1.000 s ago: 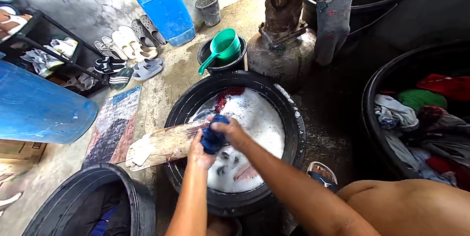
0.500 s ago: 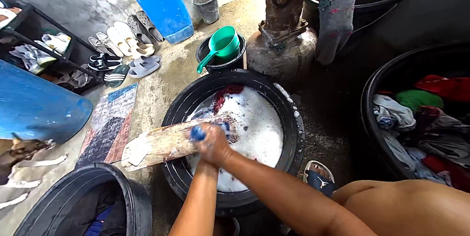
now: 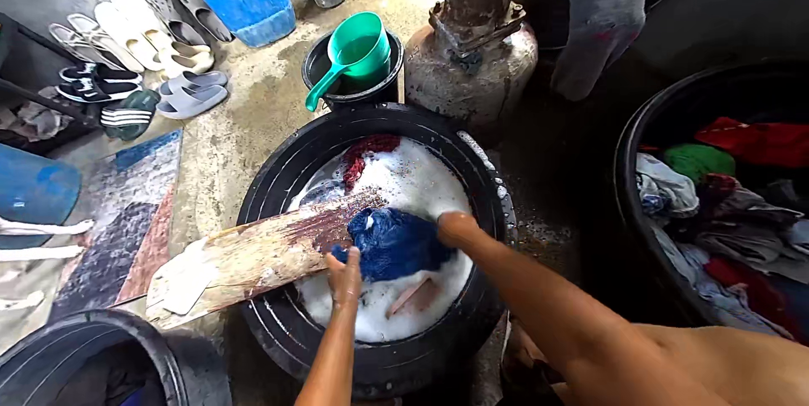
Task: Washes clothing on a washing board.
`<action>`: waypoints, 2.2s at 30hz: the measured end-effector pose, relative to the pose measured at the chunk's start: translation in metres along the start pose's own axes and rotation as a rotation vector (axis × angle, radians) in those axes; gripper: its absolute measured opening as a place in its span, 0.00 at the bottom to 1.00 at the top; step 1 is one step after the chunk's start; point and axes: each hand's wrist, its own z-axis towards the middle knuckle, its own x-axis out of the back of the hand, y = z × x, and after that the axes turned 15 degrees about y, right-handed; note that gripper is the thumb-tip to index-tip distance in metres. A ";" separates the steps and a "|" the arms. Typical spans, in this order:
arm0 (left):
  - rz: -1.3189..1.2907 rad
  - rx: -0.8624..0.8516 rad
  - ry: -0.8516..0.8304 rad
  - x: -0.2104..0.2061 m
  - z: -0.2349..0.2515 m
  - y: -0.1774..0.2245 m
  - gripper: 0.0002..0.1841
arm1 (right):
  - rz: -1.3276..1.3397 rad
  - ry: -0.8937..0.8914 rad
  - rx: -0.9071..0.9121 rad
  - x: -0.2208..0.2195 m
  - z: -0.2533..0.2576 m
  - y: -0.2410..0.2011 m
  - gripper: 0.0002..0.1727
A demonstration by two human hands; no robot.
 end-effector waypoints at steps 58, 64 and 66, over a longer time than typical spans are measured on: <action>-0.858 0.642 -0.150 0.039 -0.058 0.061 0.27 | 1.599 0.023 0.187 0.002 -0.077 -0.088 0.23; -1.218 0.690 -0.097 0.055 -0.065 0.091 0.27 | 1.412 0.308 0.543 0.002 -0.100 -0.099 0.15; -1.268 0.568 0.081 0.053 -0.063 0.103 0.14 | 1.459 0.395 0.433 -0.004 -0.109 -0.106 0.14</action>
